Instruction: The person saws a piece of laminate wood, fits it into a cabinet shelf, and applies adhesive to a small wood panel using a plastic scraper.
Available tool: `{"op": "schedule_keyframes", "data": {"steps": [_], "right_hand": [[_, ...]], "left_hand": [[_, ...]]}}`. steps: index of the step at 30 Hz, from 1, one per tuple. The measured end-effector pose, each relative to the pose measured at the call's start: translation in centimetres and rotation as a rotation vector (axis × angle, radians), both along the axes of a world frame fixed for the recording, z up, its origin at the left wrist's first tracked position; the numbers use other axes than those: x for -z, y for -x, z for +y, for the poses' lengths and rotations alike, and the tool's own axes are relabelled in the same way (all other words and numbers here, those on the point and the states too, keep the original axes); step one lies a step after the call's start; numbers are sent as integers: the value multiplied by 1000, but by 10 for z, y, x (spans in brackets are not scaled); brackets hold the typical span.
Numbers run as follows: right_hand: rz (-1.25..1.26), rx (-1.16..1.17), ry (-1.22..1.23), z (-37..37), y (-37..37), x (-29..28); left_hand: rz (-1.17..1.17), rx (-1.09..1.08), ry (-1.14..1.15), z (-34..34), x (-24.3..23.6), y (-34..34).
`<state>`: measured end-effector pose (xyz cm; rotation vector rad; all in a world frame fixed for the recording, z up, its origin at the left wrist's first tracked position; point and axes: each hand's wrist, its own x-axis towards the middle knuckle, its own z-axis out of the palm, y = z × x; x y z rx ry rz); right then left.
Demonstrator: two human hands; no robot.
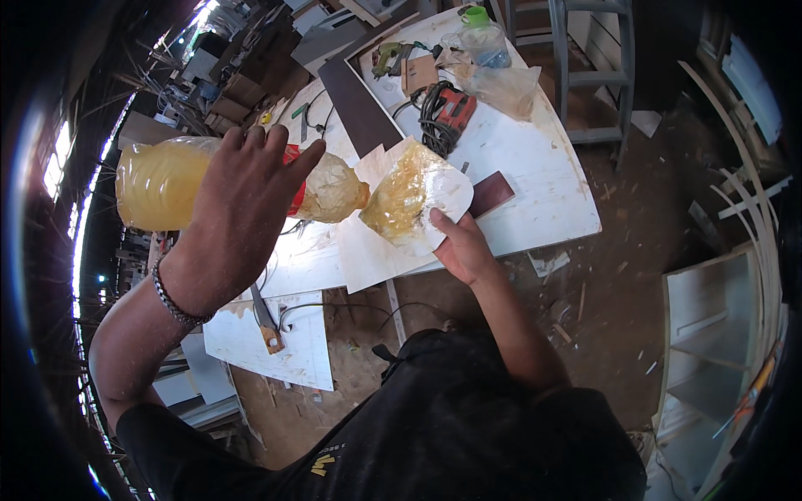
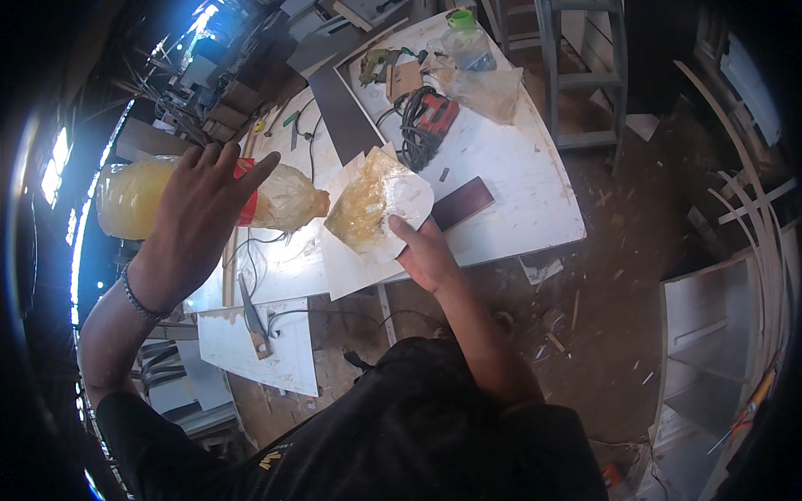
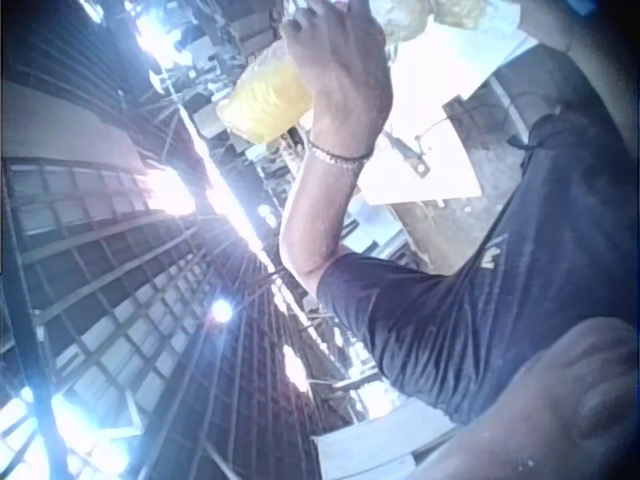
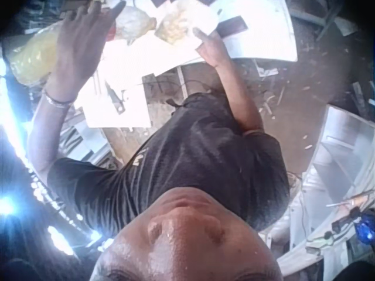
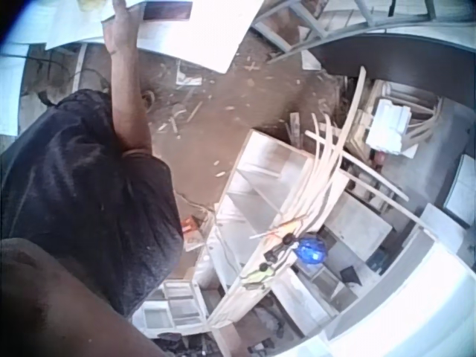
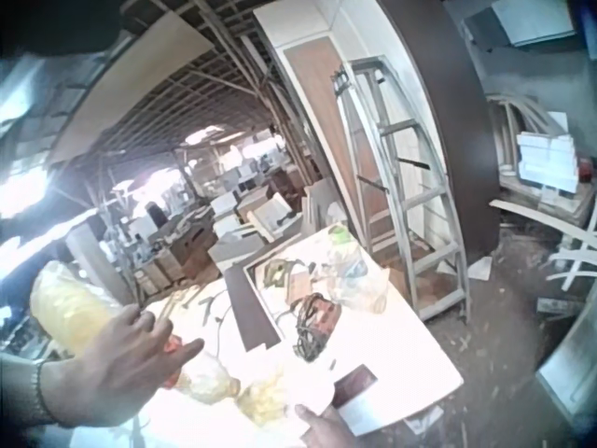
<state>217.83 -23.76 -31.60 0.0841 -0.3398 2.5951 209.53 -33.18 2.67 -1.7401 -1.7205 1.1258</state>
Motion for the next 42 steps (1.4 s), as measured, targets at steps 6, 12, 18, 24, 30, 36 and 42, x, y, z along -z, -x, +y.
{"op": "schedule_keyframes", "data": {"steps": [6, 12, 18, 24, 30, 36, 42], "right_hand": [[-84, 69, -126, -17, 11, -10], [-82, 50, 17, -28, 24, -9], [-68, 39, 25, -34, 34, -16], [-59, 17, 2, -38, 45, -27], [-23, -21, -3, -41, 51, -34], [-71, -80, 2, -46, 57, -37], [-133, -108, -88, -60, 60, -43]], "left_hand": [[-42, 41, -18, -3, -5, 5], [-31, -1, -10, -5, -14, 5], [-62, -111, -28, -18, -17, 6], [-41, -151, 8, -29, -16, 16], [-15, -155, 20, -35, -17, 26], [-46, -245, -40, -50, -27, 38], [-169, -380, -137, -81, -40, 60]]}}
